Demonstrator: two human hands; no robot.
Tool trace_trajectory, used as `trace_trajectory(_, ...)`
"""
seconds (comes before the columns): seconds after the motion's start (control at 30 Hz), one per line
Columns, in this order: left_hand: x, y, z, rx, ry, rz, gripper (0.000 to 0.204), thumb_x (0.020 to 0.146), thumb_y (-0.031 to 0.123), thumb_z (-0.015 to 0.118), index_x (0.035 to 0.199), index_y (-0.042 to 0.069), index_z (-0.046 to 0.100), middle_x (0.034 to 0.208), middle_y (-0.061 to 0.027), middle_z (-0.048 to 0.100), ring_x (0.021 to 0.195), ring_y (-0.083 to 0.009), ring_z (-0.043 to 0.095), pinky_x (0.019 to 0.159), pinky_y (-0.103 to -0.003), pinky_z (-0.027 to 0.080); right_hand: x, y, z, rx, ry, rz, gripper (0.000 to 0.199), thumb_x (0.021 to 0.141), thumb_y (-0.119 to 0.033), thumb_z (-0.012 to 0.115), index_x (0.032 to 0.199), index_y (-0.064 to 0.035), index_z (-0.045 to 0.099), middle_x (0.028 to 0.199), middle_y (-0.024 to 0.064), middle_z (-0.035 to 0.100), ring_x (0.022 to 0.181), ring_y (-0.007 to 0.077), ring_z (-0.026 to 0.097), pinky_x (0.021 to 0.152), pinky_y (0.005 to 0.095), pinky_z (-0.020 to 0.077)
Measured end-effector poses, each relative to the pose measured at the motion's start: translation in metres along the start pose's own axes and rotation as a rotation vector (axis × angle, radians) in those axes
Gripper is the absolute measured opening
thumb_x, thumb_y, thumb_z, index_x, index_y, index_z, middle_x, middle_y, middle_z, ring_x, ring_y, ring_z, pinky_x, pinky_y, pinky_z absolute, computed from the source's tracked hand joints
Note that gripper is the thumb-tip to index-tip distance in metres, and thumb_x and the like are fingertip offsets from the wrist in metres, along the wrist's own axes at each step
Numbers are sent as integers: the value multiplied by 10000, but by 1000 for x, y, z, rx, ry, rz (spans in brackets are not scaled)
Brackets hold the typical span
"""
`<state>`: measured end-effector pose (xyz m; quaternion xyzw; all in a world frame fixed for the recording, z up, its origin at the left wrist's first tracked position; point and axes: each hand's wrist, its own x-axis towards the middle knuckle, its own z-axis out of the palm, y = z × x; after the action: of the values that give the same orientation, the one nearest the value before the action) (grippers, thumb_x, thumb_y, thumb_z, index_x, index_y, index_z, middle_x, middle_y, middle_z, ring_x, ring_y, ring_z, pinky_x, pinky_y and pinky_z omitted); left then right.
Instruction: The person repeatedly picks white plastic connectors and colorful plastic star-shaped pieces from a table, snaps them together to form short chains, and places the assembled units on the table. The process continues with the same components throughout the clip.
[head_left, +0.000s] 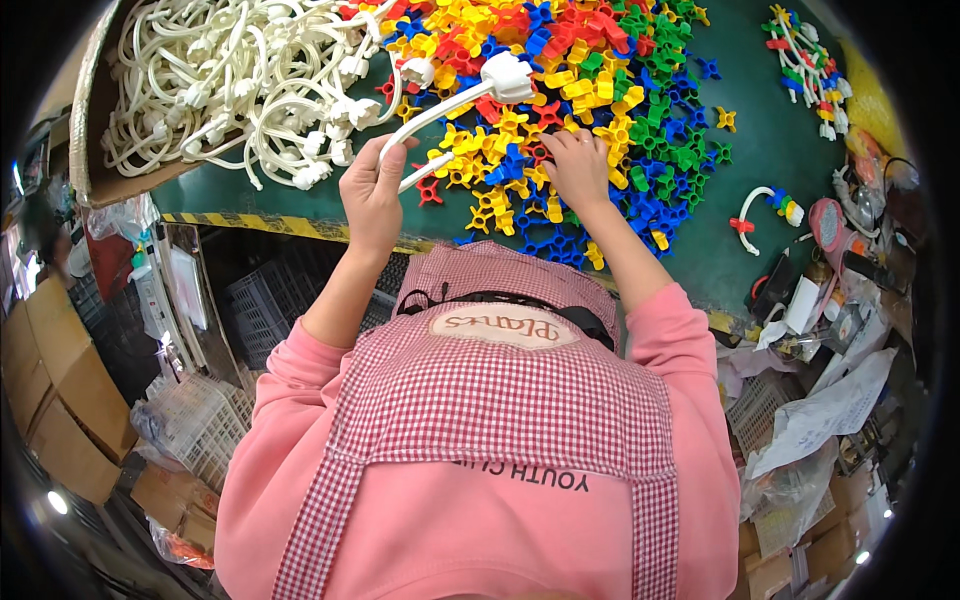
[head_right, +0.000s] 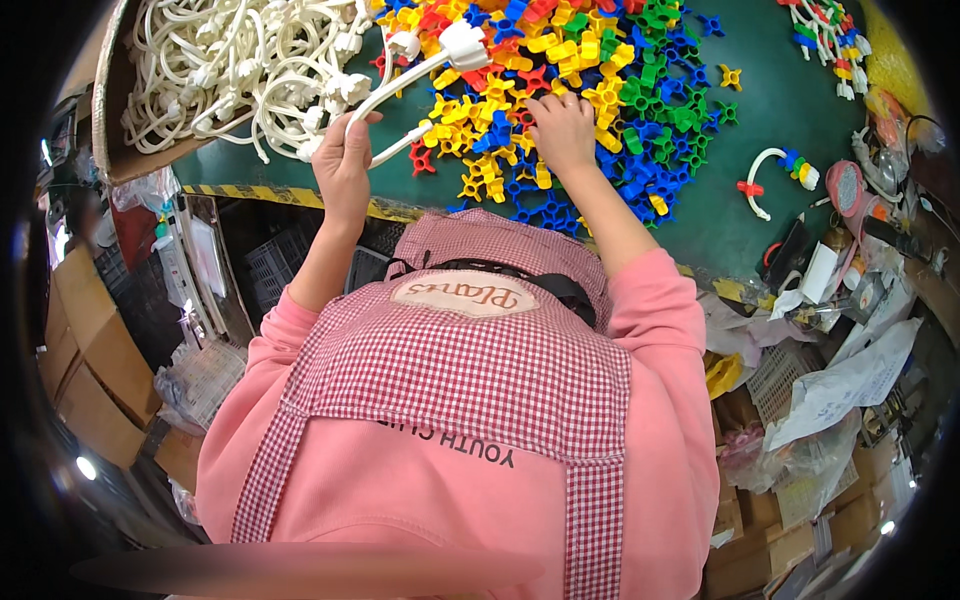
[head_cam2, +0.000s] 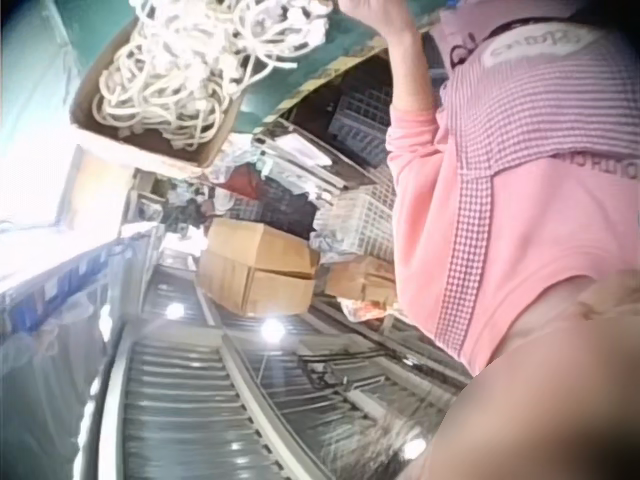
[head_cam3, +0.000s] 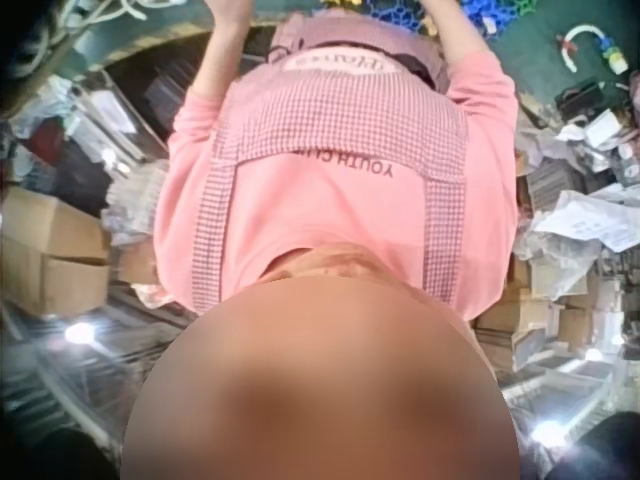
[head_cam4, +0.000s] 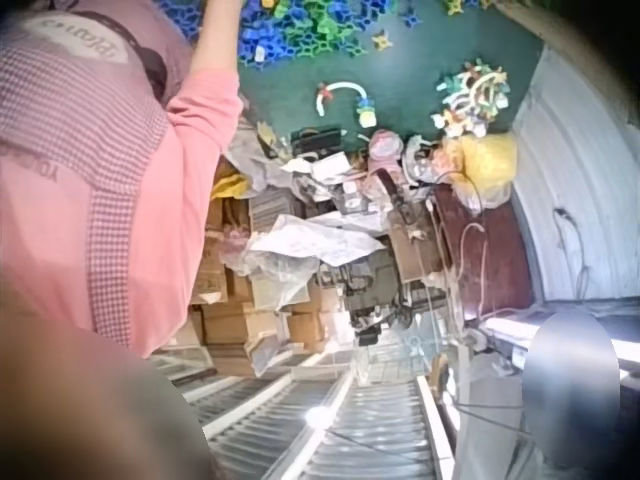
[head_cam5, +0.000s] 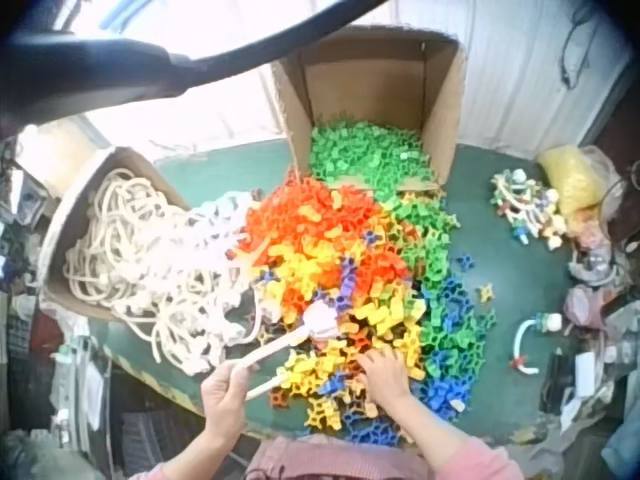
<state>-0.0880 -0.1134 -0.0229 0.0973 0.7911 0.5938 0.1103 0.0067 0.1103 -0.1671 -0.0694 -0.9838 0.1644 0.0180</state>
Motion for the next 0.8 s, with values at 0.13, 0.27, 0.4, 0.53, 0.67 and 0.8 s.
trace_trajectory(0.13, -7, -6, -2, -82, -7, -22, 273, 947, 241, 521, 992, -3, 633, 594, 84, 364, 522, -11, 279, 470, -193, 204, 17, -2, 3, -141, 12, -104, 271, 634, -179, 734, 898, -151, 680, 950, -2, 572, 1025, 216, 489, 862, 413, 353)
trace_trajectory(0.27, -15, -11, -16, -132, 55, -82, 254, 924, 234, 565, 984, -1, 642, 690, 74, 495, 604, -17, 343, 536, -179, 258, 1, 10, -2, -3, 14, -12, 265, 635, -145, 713, 892, -104, 665, 1025, 23, 592, 999, 216, 528, 866, 400, 366)
trace_trajectory(0.4, -17, -18, -18, -106, 84, -56, 272, 933, 228, 545, 971, -19, 652, 578, 87, 367, 507, -9, 262, 465, -192, 183, 14, -20, -8, 332, 10, -246, 318, 650, -115, 683, 966, -111, 646, 978, 31, 591, 951, 239, 544, 811, 369, 435)
trace_trajectory(0.53, -18, -12, -13, -191, 45, -82, 267, 934, 224, 540, 979, -16, 650, 576, 91, 363, 507, -8, 261, 463, -193, 181, 10, -21, 1, 132, -141, -194, 293, 665, -83, 671, 956, -105, 645, 958, 36, 586, 939, 253, 551, 804, 358, 473)
trace_trajectory(0.67, -14, -18, -14, -210, 37, -104, 277, 937, 233, 533, 987, -16, 646, 568, 90, 351, 501, -10, 256, 460, -196, 187, 0, -12, 6, 150, -120, -184, 312, 671, -56, 667, 979, -85, 629, 959, 60, 592, 920, 267, 565, 792, 361, 484)
trace_trajectory(0.8, -11, -19, -14, -244, 40, -153, 281, 939, 233, 529, 987, -19, 643, 559, 86, 348, 491, -14, 254, 457, -193, 194, -8, -9, 1, 278, 30, 40, 311, 685, -36, 645, 992, -41, 597, 936, 103, 595, 916, 294, 580, 794, 374, 483)
